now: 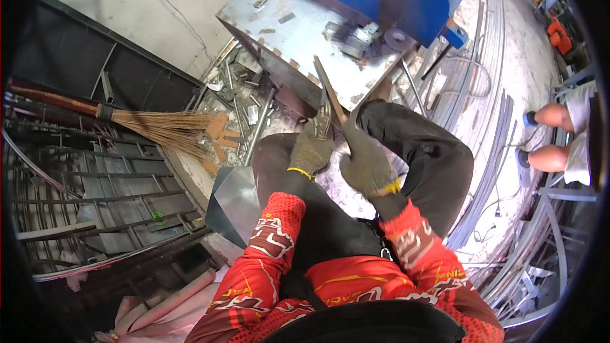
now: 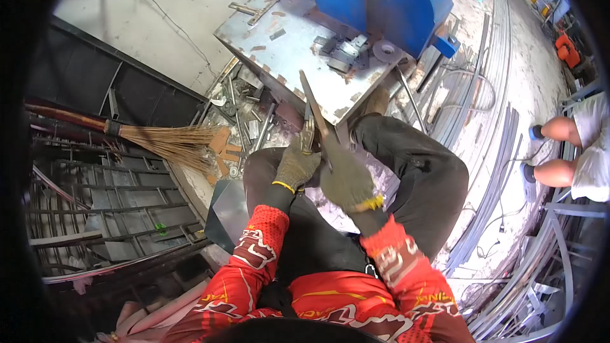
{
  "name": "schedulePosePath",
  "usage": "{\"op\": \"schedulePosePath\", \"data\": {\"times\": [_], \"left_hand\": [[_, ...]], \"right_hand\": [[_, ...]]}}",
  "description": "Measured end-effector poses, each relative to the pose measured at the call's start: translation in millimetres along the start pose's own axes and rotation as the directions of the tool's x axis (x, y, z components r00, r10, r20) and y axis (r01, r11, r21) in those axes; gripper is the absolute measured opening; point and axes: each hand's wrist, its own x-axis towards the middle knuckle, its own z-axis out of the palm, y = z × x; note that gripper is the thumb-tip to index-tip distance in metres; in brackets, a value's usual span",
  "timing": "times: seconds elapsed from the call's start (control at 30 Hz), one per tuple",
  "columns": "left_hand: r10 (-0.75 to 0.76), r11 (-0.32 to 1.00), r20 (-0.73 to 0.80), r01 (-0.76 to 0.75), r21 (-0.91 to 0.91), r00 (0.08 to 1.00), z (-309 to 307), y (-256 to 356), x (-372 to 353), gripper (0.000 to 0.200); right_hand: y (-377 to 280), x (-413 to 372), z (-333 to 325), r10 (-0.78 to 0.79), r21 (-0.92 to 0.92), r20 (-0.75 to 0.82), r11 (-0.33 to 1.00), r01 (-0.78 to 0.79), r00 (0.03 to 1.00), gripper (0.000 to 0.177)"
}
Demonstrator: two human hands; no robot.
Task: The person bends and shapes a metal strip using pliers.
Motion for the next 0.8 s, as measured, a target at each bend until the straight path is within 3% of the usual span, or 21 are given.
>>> {"op": "schedulePosePath", "data": {"times": [0.03,0.1,0.13,0.17,0.23,0.27,0.3,0.37,0.4,0.43,0.47,0.53,0.57,0.63,0.67,0.7,0.77,0.8], "left_hand": [[-0.007,1.000,-0.008,0.007,-0.002,1.000,-4,2,3,0.067],[-0.180,0.961,0.117,0.200,-0.191,0.977,-12,9,3,0.069],[-0.047,0.995,0.005,0.047,-0.092,0.999,-13,10,3,0.070],[-0.046,0.994,0.024,0.048,-0.094,0.999,-15,13,0,0.070],[-0.246,0.934,0.212,0.290,-0.209,0.946,-39,32,10,0.065],[-0.155,0.930,0.146,0.194,-0.312,0.977,-25,18,7,0.060],[-0.152,0.933,0.142,0.190,-0.306,0.978,-19,11,5,0.060],[0.013,0.958,0.090,0.013,-0.286,0.996,-9,-2,3,0.058],[0.121,0.986,-0.027,-0.124,-0.112,0.992,6,-14,1,0.060],[0.120,0.985,-0.034,-0.124,-0.119,0.992,-6,-3,6,0.060],[0.021,0.986,0.061,-0.011,-0.169,0.998,-16,8,10,0.061],[-0.146,0.963,0.200,0.186,-0.197,0.969,-10,5,8,0.068],[-0.160,0.958,0.209,0.203,-0.202,0.965,-11,7,6,0.068],[-0.089,0.971,0.139,0.117,-0.208,0.986,-26,21,6,0.066],[-0.110,0.979,0.242,0.148,-0.144,0.964,-33,25,11,0.070],[-0.108,0.980,0.238,0.144,-0.138,0.965,-24,15,9,0.070],[0.171,0.985,0.036,-0.171,-0.003,0.985,12,-21,-5,0.072],[0.158,0.987,0.084,-0.158,-0.006,0.984,17,-26,-3,0.072]], "right_hand": [[2,-20,-2,-0.009,-0.008,-0.022,1.000,0.009,1.000,0.079],[-1,-45,-4,0.027,0.015,0.001,1.000,-0.027,1.000,0.079],[-3,-55,-6,0.075,0.038,0.013,0.996,-0.075,0.997,0.079],[-2,-48,-1,0.068,-0.016,0.007,0.998,-0.067,0.998,0.075],[-8,2,-1,0.025,0.073,-0.018,0.997,-0.023,1.000,0.071],[-8,29,2,0.023,0.079,-0.021,0.997,-0.021,1.000,0.071],[-7,57,5,0.052,0.057,0.045,0.997,-0.054,0.998,0.069],[-6,69,7,0.079,0.029,0.105,0.996,-0.083,0.991,0.067],[-5,64,7,0.049,0.019,0.063,0.999,-0.050,0.997,0.066],[-4,53,7,0.018,0.004,0.029,1.000,-0.019,0.999,0.066],[-2,30,6,-0.035,-0.009,-0.032,0.999,0.035,0.999,0.069],[1,-16,0,0.045,0.027,0.031,0.999,-0.046,0.999,0.074],[3,-33,2,0.056,0.041,0.040,0.997,-0.058,0.998,0.076],[-8,-20,3,0.052,0.021,-0.002,0.998,-0.052,0.999,0.073],[-12,-1,4,0.023,-0.003,-0.064,1.000,-0.023,0.998,0.070],[-10,23,7,0.019,0.001,-0.070,1.000,-0.019,0.997,0.070],[-7,68,12,0.129,-0.049,0.095,0.991,-0.124,0.987,0.067],[-11,76,9,0.169,-0.039,0.127,0.986,-0.165,0.977,0.065]]}}
